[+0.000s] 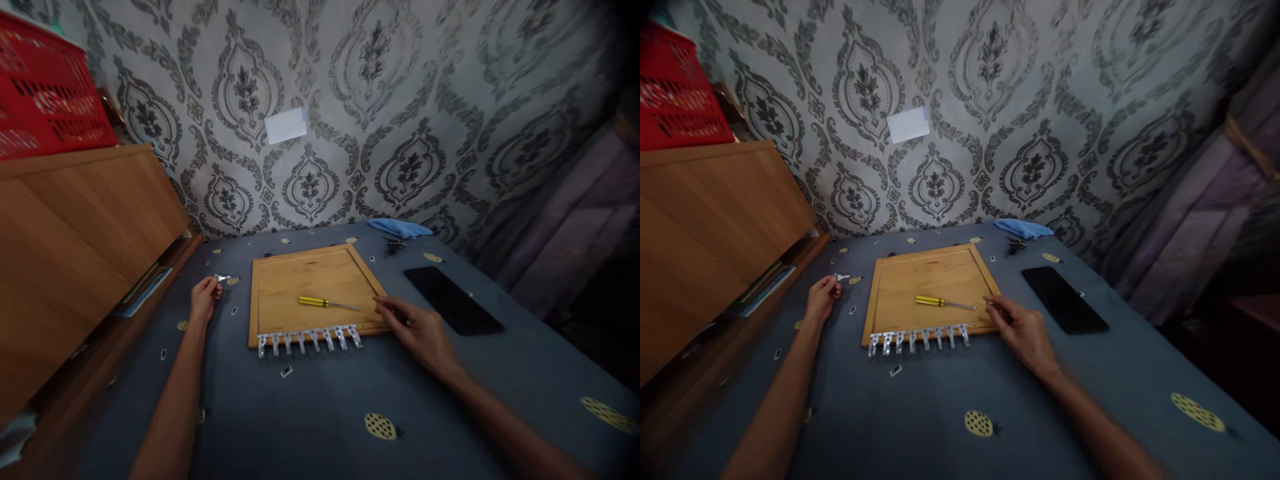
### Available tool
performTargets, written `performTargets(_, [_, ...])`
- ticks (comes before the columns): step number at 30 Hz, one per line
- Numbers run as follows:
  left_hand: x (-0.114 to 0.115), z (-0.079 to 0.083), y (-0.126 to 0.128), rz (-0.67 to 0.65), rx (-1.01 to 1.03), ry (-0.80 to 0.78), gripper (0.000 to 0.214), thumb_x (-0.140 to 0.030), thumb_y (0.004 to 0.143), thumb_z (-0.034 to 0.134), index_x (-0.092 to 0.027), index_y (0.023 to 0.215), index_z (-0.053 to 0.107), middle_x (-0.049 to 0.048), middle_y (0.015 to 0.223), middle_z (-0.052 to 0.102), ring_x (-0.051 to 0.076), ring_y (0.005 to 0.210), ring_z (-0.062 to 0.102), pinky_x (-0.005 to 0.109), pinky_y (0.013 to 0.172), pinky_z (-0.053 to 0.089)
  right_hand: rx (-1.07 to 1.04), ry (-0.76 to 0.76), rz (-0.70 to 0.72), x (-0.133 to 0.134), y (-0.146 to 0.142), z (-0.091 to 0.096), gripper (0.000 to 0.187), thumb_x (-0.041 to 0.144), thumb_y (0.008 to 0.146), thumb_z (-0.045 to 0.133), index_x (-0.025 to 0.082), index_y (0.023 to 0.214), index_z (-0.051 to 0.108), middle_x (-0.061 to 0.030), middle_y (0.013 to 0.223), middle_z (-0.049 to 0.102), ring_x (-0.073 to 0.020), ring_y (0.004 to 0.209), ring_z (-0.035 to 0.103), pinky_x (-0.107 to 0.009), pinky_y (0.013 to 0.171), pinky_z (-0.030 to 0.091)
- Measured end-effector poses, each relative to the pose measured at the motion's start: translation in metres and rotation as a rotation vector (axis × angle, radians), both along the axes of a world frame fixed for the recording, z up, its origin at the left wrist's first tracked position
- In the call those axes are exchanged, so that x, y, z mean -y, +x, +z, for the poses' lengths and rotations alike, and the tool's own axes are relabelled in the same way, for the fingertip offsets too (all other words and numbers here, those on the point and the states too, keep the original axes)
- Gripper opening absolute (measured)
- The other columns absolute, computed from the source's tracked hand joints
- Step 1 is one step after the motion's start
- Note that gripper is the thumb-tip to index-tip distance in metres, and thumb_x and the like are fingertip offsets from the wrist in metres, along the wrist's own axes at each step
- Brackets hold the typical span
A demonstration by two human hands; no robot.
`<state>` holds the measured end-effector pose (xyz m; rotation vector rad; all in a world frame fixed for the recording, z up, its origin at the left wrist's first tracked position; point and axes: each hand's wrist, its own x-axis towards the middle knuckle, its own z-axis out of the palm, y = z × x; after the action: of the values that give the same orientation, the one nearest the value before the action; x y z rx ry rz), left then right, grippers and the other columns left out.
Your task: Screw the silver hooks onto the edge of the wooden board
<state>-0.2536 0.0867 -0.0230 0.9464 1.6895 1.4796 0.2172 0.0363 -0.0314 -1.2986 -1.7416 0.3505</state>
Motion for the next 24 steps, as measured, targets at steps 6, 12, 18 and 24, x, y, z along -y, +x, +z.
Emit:
performTargets(6, [0.026,0.011,0.048,-0.225,-0.005,0.059,0.035,-0.047,0.097,0.068,-0.013,0.105,0.069,0.0051,0.093,0.070,0.015,0.077,0.066,0.030,0.070,0.058,0.007,0.055,0.110,0.013,-0.016,0.004,0.028,0.038,0.094,0.057,0.023,0.100,0.080,-0.0084,0.089,0.084,-0.0212,0.060,0.073,-0.033,0.062,0.062])
performTargets(12, [0.066,0.029,0.122,-0.537,-0.083,0.091,0.056,-0.068,0.071,0.080,-0.017,0.062,0.059,-0.0047,0.048,0.050,0.008,0.046,0.040,0.020,0.048,0.030,0.002,0.135,0.375,0.037,-0.045,0.006,0.025,0.036,0.101,0.061,0.023,0.112,0.079,-0.0078,0.094,0.084,-0.0218,0.078,0.079,-0.034,0.077,0.065])
performTargets(18, [0.096,0.043,0.163,-0.789,-0.128,0.029,0.050,-0.063,0.078,0.076,-0.018,0.063,0.061,-0.0034,0.048,0.053,0.009,0.046,0.043,0.021,0.049,0.032,-0.030,0.198,0.565,0.059,-0.073,-0.003,0.028,0.036,0.102,0.067,0.020,0.123,0.074,-0.0077,0.096,0.080,-0.0173,0.077,0.074,-0.031,0.077,0.063])
performTargets(24, [0.108,0.040,0.168,-0.894,-0.273,0.069,0.049,-0.056,0.093,0.063,-0.018,0.062,0.060,-0.0012,0.050,0.054,0.010,0.047,0.048,0.021,0.049,0.036,-0.017,0.261,0.649,0.063,-0.083,-0.008,0.030,0.034,0.108,0.055,0.015,0.100,0.075,-0.0066,0.082,0.073,-0.0147,0.071,0.068,-0.025,0.064,0.056])
